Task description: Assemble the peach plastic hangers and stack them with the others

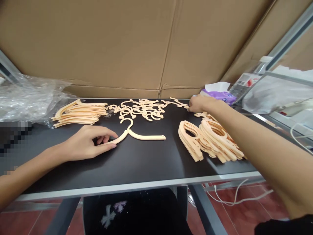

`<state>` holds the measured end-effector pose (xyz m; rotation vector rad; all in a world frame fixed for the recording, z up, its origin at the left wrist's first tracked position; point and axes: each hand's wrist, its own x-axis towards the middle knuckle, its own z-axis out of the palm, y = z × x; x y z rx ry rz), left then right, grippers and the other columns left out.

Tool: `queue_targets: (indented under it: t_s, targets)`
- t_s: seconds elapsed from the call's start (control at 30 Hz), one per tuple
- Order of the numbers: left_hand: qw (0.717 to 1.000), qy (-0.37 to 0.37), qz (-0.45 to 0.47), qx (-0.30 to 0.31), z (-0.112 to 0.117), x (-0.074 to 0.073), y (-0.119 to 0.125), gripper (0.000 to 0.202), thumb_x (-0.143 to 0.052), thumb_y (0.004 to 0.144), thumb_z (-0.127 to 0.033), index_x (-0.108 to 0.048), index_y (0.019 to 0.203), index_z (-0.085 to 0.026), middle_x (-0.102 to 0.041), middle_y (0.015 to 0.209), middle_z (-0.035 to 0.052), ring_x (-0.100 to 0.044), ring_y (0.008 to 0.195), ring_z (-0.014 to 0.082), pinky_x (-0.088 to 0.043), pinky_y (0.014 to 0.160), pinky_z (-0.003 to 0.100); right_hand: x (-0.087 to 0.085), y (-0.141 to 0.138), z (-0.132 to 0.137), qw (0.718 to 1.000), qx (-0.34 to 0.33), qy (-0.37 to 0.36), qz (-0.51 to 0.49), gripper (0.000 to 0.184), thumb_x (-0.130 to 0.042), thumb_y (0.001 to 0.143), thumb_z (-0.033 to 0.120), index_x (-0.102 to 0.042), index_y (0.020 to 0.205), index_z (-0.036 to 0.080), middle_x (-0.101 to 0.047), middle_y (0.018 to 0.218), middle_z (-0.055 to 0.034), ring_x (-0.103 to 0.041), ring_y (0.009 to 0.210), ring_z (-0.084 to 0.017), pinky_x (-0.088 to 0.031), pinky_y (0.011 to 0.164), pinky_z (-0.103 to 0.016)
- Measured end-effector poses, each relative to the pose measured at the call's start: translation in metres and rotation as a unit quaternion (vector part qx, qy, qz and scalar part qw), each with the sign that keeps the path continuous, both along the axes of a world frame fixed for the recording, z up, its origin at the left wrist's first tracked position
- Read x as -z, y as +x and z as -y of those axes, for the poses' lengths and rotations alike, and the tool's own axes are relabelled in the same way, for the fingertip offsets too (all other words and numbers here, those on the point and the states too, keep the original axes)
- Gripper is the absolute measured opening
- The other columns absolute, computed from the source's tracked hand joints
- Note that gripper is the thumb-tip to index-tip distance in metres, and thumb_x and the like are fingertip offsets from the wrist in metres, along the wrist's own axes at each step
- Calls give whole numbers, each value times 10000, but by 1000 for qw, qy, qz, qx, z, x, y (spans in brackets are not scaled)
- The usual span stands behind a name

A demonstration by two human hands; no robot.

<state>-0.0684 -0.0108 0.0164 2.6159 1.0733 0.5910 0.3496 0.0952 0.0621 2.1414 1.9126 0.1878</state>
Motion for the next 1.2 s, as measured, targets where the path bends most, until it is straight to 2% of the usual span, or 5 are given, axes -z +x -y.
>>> queue_targets:
  t_s: [0.37,0.63,0.83,0.97,1.2]
  targets:
    - [999,30,-20,39,1,-2,1,203,-636,903,-343,-739,1014,-208,-581,680,-45,-524,609,93,-390,621,238,-10,-15,25,999,-5,45,26,336,-510,914,186,-763,1095,57,-705,1160,-287,-681,1001,-273,-352,680,-393]
    - [999,13,-15,42,1,-2,-1,193,-617,891,-290,-741,1015,-210,-588,665,-46,-517,570,90,-382,572,232,-43,-28,29,969,3,242,45,446,-444,1010,329,-717,1120,-6,-715,1097,-305,-676,1111,-270,-323,746,-440]
    - [999,12,-21,28,2,-3,0,197,-618,880,-298,-745,999,-206,-606,672,-38,-524,579,98,-382,568,235,-60,-90,64,857,-123,435,-249,329,-498,1004,311,-750,1061,107,-768,1016,-173,-696,956,-201,-427,817,-363]
    - [999,15,-33,24,1,-5,0,192,-609,872,-282,-746,979,-199,-589,643,-42,-514,558,96,-378,558,235,-45,-150,104,735,-263,400,-481,168,-587,952,263,-712,866,192,-746,855,-36,-692,825,-170,-511,801,-319]
    - [989,132,-57,19,-2,-8,-4,217,-633,874,-288,-743,1025,-178,-671,744,6,-613,644,145,-458,633,278,-20,-174,118,598,-259,293,-700,206,-583,917,188,-622,715,203,-665,734,14,-682,753,-145,-559,765,-306]
